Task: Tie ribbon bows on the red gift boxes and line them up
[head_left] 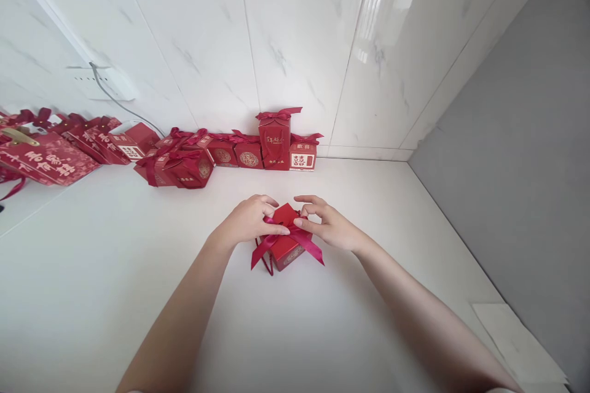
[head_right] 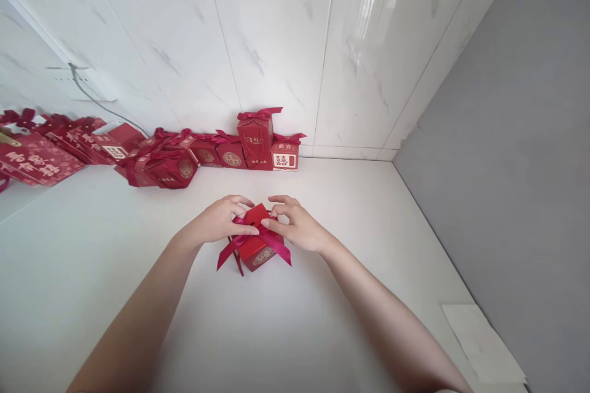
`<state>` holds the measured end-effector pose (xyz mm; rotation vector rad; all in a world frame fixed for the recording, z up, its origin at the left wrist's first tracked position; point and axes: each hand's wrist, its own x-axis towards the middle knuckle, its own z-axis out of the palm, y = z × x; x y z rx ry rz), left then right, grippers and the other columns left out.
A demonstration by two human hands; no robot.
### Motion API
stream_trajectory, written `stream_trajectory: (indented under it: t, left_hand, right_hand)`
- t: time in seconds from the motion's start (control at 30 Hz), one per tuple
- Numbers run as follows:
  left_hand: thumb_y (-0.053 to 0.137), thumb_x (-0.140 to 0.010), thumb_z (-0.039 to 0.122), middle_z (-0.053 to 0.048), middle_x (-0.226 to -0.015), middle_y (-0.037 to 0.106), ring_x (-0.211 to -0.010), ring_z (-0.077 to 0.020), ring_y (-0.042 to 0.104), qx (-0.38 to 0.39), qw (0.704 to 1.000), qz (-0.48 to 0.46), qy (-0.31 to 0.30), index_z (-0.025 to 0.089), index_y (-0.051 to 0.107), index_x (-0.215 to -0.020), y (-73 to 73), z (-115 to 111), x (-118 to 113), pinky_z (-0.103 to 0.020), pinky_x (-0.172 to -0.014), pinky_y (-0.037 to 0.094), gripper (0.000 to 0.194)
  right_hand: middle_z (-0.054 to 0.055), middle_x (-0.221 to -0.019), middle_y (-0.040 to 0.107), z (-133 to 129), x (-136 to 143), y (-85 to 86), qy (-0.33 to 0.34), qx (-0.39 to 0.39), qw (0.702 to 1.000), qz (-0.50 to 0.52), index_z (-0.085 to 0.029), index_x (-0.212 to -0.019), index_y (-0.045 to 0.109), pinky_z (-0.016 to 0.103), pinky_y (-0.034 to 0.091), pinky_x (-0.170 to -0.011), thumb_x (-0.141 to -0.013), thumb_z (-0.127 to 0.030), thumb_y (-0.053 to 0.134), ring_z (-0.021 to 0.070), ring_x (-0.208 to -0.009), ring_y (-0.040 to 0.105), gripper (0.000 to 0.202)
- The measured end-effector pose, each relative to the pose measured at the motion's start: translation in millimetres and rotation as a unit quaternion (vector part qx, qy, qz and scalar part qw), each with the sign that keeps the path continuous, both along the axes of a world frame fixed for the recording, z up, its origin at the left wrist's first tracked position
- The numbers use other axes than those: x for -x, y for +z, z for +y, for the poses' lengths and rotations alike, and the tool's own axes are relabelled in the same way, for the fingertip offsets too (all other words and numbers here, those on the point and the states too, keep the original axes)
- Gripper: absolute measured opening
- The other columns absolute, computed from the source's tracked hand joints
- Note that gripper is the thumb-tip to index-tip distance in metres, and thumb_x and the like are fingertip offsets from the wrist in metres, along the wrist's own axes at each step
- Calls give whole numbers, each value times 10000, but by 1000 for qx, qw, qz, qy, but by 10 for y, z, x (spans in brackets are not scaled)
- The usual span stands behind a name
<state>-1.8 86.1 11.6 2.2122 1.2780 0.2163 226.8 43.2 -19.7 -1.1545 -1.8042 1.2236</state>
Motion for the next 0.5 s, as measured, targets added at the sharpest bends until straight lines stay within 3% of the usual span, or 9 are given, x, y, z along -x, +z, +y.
stream_trajectory:
  t: [0.23, 0.37, 0.5]
  left_hand:
    - [708, -671, 676, -54, -1223, 632, -1118, -299, 583, -10, 1000, 11, -8, 183, 507, -509, 17, -6, -2, -367, -859, 476, 556]
    - [738, -647, 655, -46, -1134, 639, -1035, -272, 598, 50, 997, -23, -51, 190, 534, -558, 72, -11, 26, -346, -808, 485, 516]
    - [768, -627, 629, -42, -1164, 605, -925, -229, 607, 116, 990, -20, -77, 193, 585, -662, 138, -4, 104, -329, -769, 487, 474]
  right_hand:
    - [63, -1398, 498, 103, 44, -191, -27, -47, 998, 33, -205, -684, 611, 407, 297, -1128, -947, -534, 505, 227, -1373, 399, 434]
    - [71, -1349, 536, 114, 50, -228, -25, -27, 998, 54, -200, -694, 647, 381, 332, -1108, -941, -579, 484, 224, -1309, 474, 481]
    - [83, -1301, 563, 103, 56, -218, -18, -18, 996, 85, -195, -701, 638, 362, 358, -1086, -929, -573, 513, 225, -1339, 447, 459]
